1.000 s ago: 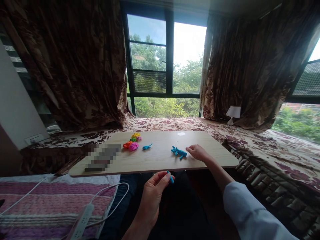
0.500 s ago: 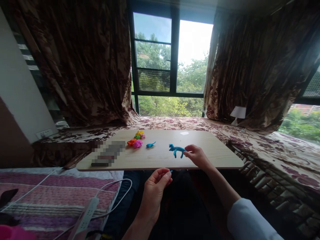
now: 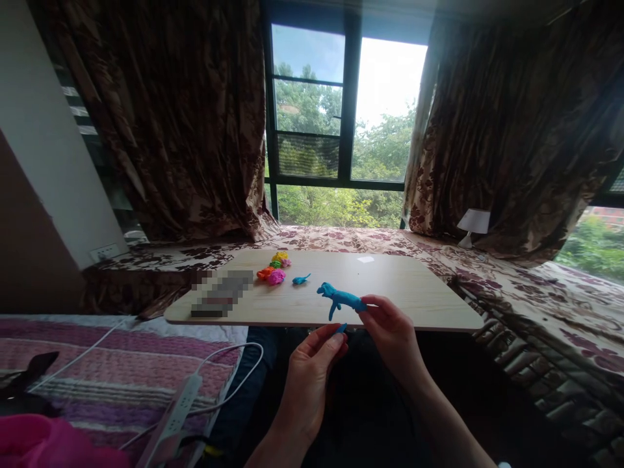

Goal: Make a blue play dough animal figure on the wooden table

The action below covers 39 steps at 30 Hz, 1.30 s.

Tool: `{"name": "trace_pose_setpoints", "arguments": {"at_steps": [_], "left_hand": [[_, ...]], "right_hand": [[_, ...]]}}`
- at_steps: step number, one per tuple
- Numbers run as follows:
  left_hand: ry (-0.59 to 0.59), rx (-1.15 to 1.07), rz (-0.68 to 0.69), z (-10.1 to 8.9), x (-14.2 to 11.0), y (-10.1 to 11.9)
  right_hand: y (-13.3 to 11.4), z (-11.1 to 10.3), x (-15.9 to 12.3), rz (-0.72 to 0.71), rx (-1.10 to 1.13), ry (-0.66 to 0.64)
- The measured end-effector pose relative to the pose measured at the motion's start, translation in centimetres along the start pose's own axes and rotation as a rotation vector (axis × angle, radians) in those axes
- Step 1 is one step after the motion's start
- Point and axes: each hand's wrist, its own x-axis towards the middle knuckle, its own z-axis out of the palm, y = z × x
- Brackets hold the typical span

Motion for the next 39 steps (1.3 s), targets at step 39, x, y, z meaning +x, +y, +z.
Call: {"name": "trace_pose_setpoints", "arguments": {"at_steps": [39], "left_hand": [[0.004,-0.246,-0.111,0.2,-0.2,-0.2]], "right_hand": [[-1.9,1.2,-2.0,-0.241,-0.246,-0.109]]}}
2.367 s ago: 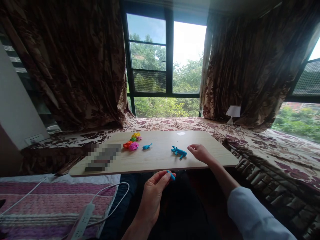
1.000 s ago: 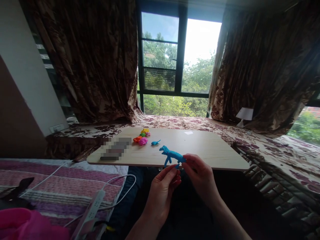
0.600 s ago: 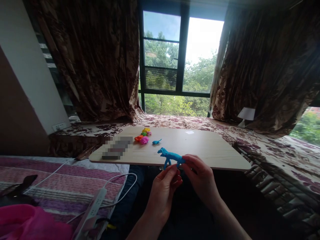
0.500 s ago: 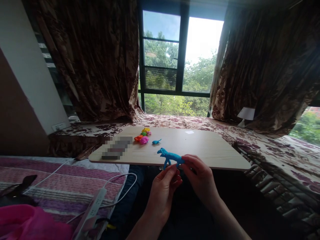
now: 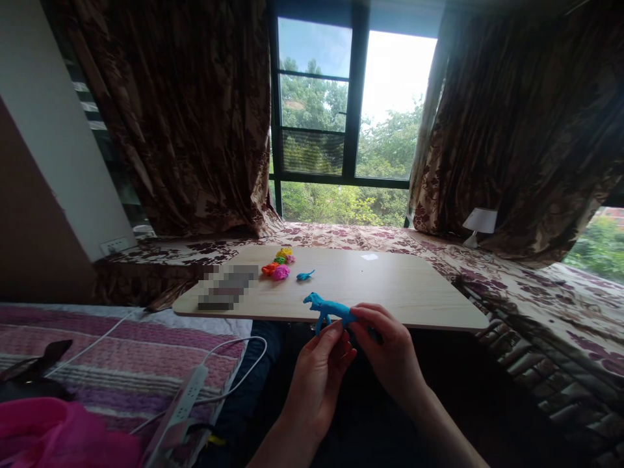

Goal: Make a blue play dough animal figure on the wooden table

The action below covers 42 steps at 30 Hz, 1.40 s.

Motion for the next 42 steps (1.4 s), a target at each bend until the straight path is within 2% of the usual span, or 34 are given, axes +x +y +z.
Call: {"name": "trace_pose_setpoints", "arguments": {"at_steps": [9,16,21,35,38,42], "left_hand": [[0.006,-0.012,-0.027,-0.2,0.4,-0.2],[-0.032,-0.047,-0.088,0.1,-0.3,0.1],[-0.031,-0.018,-0.067,0.0,-0.1,-0.2],[-0.028,-0.010,-0.003,-0.5,0.4,-0.7],[-0.027,-0.028,-0.040,-0.4,0.2,-0.6],[-0.075,-0.025,-0.141,-0.1,-0.4,-0.2]], "right_hand": [[0.2,0.3,-0.4,-0.006,-0.004,0.022],[1.2,0.2,-0.2,0.104,0.189,0.101],[0.8,0.5,-0.3,0.109,0.125,0.090],[-0.3,0.4,-0.7,0.003,0.014,0.028],[0.2,0.6,-0.6,0.066,0.078,0.049],[1.3,-0.2,0.0,0.308,0.310,0.114]]}}
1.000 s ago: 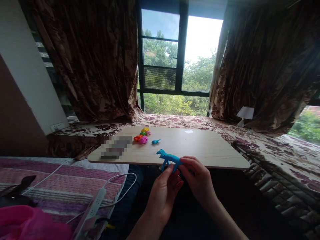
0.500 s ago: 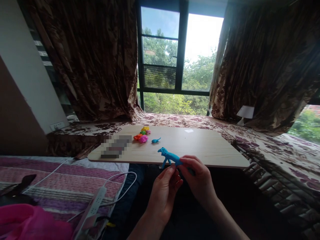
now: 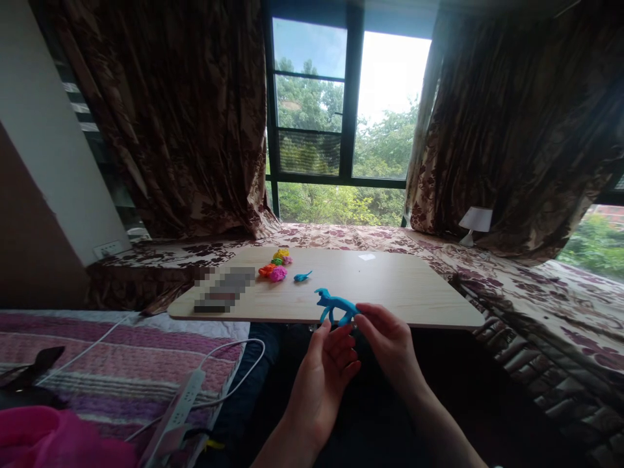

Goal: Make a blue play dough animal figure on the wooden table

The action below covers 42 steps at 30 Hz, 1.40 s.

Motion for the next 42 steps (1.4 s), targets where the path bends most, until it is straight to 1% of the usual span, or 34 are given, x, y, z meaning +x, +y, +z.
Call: {"name": "trace_pose_setpoints", "arguments": {"at_steps": [3,6,10,14,16,21,25,29,31,32,35,36,38,40,42], "left_hand": [[0.013,0.043,0.002,-0.2,-0.1,0.0],[0.050,0.098,0.072,-0.4,0.1,-0.2],[0.036,0.168,0.152,-0.3,0.2,-0.4],[-0.013,0.178,0.169,0.0,0.1,-0.2],[-0.042,0.156,0.154,0.1,0.1,0.0],[-0.128,0.077,0.066,0.2,0.1,0.4],[-0.139,0.042,0.023,0.3,0.1,0.6],[-0.136,0.050,0.019,0.4,0.0,0.9],[-0.113,0.119,0.055,0.2,0.1,1.0],[-0.090,0.177,0.101,0.1,0.3,1.1],[0.013,0.369,0.310,-0.4,0.8,1.2],[0.028,0.409,0.368,-0.4,0.9,1.3],[0.001,0.443,0.420,-0.3,0.9,1.2],[-0.057,0.433,0.417,-0.1,0.8,1.1],[-0.078,0.415,0.403,0.0,0.7,1.0]], "right_hand": [[0.2,-1.3,0.7,0.161,0.143,0.053],[0.2,-2.0,0.9,0.227,0.285,0.077],[0.1,-1.7,0.7,0.298,0.426,0.038],[-0.2,-1.1,0.4,0.339,0.525,-0.037],[-0.3,-0.8,0.2,0.354,0.549,-0.073],[-0.6,-0.4,-0.3,0.357,0.543,-0.133],[-0.8,-0.1,-0.4,0.362,0.521,-0.168],[-0.7,0.1,-0.5,0.387,0.524,-0.187],[-0.6,0.0,-0.5,0.407,0.550,-0.180],[-0.5,-0.1,-0.6,0.420,0.563,-0.172],[-0.3,-0.2,-0.6,0.466,0.576,-0.159],[-0.3,-0.2,-0.6,0.479,0.574,-0.163],[-0.4,-0.1,-0.6,0.499,0.574,-0.174],[-0.5,0.0,-0.7,0.512,0.586,-0.168],[-0.5,0.1,-0.8,0.524,0.605,-0.151]]}}
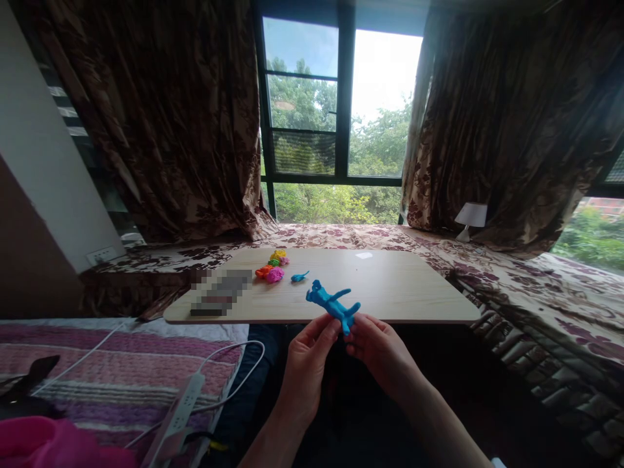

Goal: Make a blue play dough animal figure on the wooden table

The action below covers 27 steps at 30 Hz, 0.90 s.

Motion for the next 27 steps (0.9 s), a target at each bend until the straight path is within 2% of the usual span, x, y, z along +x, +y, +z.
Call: {"name": "trace_pose_setpoints", "arguments": {"at_steps": [6,12,14,18,20,23,27], "left_hand": [[-0.012,0.023,-0.013,0.0,0.1,-0.3],[0.089,0.032,0.016,0.3,0.1,-0.4],[0.110,0.033,0.022,0.1,0.2,-0.5],[0.110,0.018,0.014,-0.7,0.5,-0.9],[0.086,0.025,0.006,-0.9,0.5,-1.0],[0.050,0.052,0.009,-0.9,0.3,-1.1],[0.016,0.082,0.018,-0.7,0.0,-1.1]], "right_hand": [[0.7,-0.2,0.2,0.025,0.025,-0.023],[0.7,0.1,0.1,-0.017,-0.135,-0.030],[0.5,0.2,-0.1,-0.104,-0.297,-0.015],[0.1,0.4,-1.2,-0.433,-0.695,0.093],[0.0,0.6,-1.6,-0.553,-0.810,0.112],[-0.1,0.8,-1.9,-0.618,-0.890,0.094],[-0.3,0.9,-1.8,-0.619,-0.943,0.060]]}}
